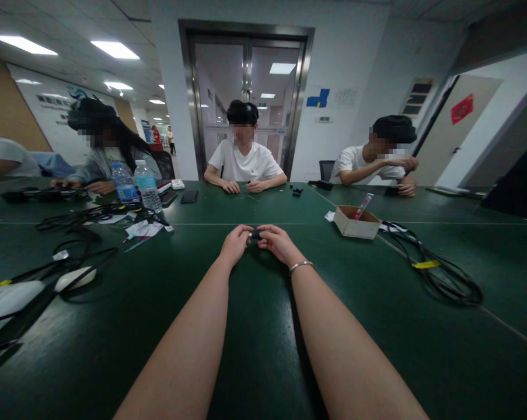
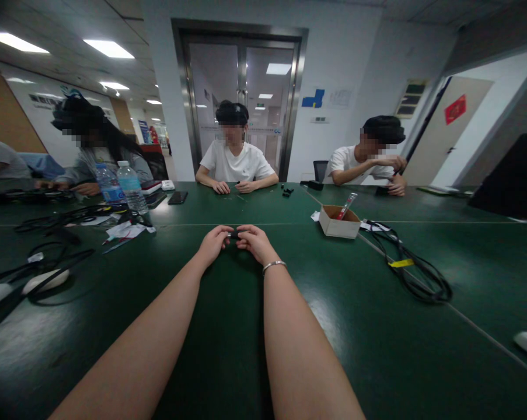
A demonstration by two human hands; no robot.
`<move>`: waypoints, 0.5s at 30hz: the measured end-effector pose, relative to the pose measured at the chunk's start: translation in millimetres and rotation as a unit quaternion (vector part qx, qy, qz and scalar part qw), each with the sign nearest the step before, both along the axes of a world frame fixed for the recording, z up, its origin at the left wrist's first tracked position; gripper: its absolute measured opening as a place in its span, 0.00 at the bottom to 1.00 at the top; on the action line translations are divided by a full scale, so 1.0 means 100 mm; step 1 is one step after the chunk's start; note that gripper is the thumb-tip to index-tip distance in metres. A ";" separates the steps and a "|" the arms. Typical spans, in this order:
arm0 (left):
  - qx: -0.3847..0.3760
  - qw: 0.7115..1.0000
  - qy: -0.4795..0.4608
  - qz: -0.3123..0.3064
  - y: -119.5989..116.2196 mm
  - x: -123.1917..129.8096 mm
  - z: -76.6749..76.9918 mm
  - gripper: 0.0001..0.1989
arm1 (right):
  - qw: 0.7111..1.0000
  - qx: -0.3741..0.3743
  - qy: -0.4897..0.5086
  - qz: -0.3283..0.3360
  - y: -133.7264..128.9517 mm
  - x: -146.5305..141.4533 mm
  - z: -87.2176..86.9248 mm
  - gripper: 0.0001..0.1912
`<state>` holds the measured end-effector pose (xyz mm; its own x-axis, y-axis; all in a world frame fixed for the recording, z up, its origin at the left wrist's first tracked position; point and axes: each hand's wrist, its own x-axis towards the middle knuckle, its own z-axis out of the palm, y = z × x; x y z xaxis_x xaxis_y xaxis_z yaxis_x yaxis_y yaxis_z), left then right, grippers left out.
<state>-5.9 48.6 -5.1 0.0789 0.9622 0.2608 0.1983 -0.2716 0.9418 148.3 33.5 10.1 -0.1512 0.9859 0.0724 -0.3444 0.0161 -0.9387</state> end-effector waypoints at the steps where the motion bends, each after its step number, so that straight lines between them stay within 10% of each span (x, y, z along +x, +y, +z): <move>1: 0.002 1.000 0.003 0.000 0.00 0.00 0.00 0.13 | 1.000 -0.001 0.000 -0.001 0.00 0.00 0.00 0.08; 15: -0.005 1.000 0.002 0.010 -0.04 0.01 0.04 0.13 | 1.000 -0.002 -0.001 -0.002 -0.01 0.00 0.01 0.08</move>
<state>-4.7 44.1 -0.7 0.0602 0.9663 0.2502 0.2078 -0.2573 0.9437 148.6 32.2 11.0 -0.1472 0.9867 0.0685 -0.3428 0.0141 -0.9393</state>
